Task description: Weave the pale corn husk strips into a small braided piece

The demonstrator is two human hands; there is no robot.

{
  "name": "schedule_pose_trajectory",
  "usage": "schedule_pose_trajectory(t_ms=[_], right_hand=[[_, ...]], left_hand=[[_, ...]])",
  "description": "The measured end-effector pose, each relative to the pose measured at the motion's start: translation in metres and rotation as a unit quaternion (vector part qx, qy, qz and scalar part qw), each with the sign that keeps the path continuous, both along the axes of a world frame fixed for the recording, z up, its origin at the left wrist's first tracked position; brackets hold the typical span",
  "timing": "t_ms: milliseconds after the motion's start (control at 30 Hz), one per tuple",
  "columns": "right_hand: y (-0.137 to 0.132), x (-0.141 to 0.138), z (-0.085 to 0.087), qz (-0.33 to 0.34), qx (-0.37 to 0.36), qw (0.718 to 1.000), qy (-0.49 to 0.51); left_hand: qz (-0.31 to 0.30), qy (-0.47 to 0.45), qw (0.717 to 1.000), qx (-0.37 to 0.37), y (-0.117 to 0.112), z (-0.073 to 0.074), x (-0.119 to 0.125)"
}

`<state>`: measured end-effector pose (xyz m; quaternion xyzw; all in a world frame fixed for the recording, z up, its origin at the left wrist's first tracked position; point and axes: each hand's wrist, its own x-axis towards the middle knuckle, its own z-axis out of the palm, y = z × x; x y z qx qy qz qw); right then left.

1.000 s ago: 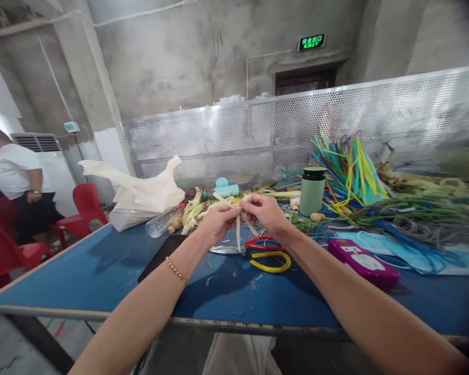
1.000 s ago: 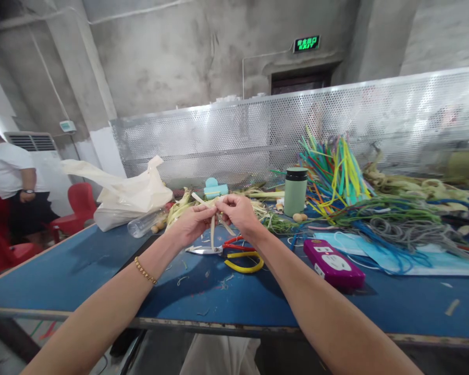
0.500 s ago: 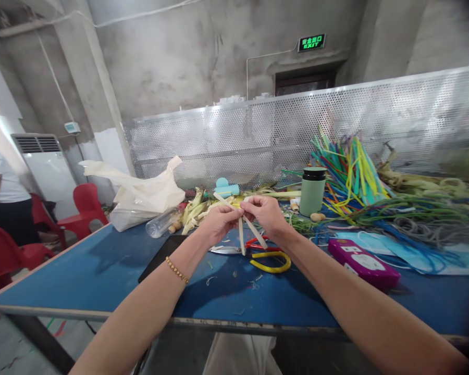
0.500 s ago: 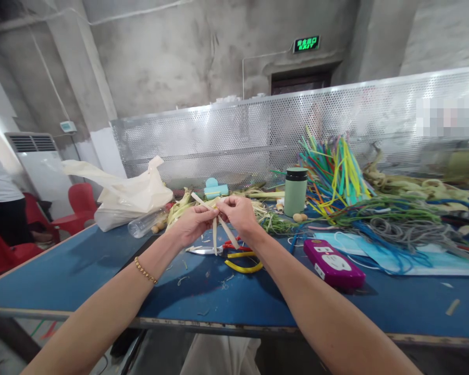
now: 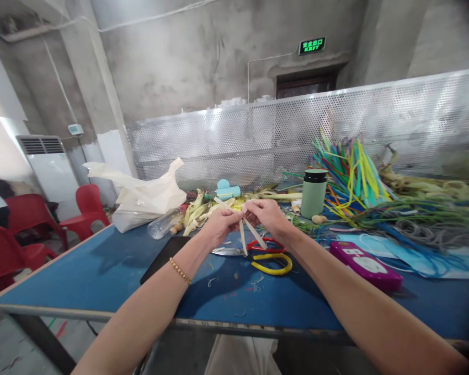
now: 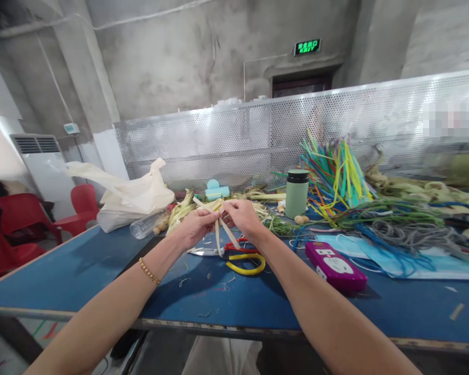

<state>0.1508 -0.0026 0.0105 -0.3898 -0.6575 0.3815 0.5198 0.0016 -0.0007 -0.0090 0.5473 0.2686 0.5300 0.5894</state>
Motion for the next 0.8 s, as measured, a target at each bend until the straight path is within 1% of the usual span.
schedule_pose_trajectory(t_ms=[67, 133, 233, 367, 533, 700, 800], right_hand=[[-0.0001, 0.0017, 0.0004, -0.002, -0.057, 0.998, -0.022], [-0.0009, 0.0018, 0.0002, -0.001, -0.068, 0.996, -0.049], [-0.0012, 0.0002, -0.0014, 0.0, -0.021, 0.997, -0.074], [0.002, -0.0008, -0.0037, -0.008, 0.024, 0.998, -0.055], [0.0029, -0.0014, -0.0039, 0.007, 0.025, 0.999, -0.046], [-0.0026, -0.005, -0.0032, -0.004, 0.012, 0.999, -0.048], [-0.0037, -0.0069, -0.003, -0.029, 0.051, 0.996, -0.067]], left_hand=[[0.021, 0.001, 1.0, -0.005, 0.0041, -0.0023, -0.0021], [0.026, -0.006, 1.0, -0.012, 0.0057, -0.0024, -0.0037], [0.011, -0.006, 1.0, -0.015, 0.0042, 0.0001, -0.0044], [0.017, -0.014, 1.0, -0.007, 0.0028, 0.0022, -0.0042], [0.03, -0.017, 0.999, 0.001, 0.0046, 0.0006, -0.0055], [0.044, -0.027, 0.999, -0.007, 0.0053, -0.0005, -0.0044], [0.053, -0.039, 0.998, -0.006, 0.0043, -0.0001, -0.0031]])
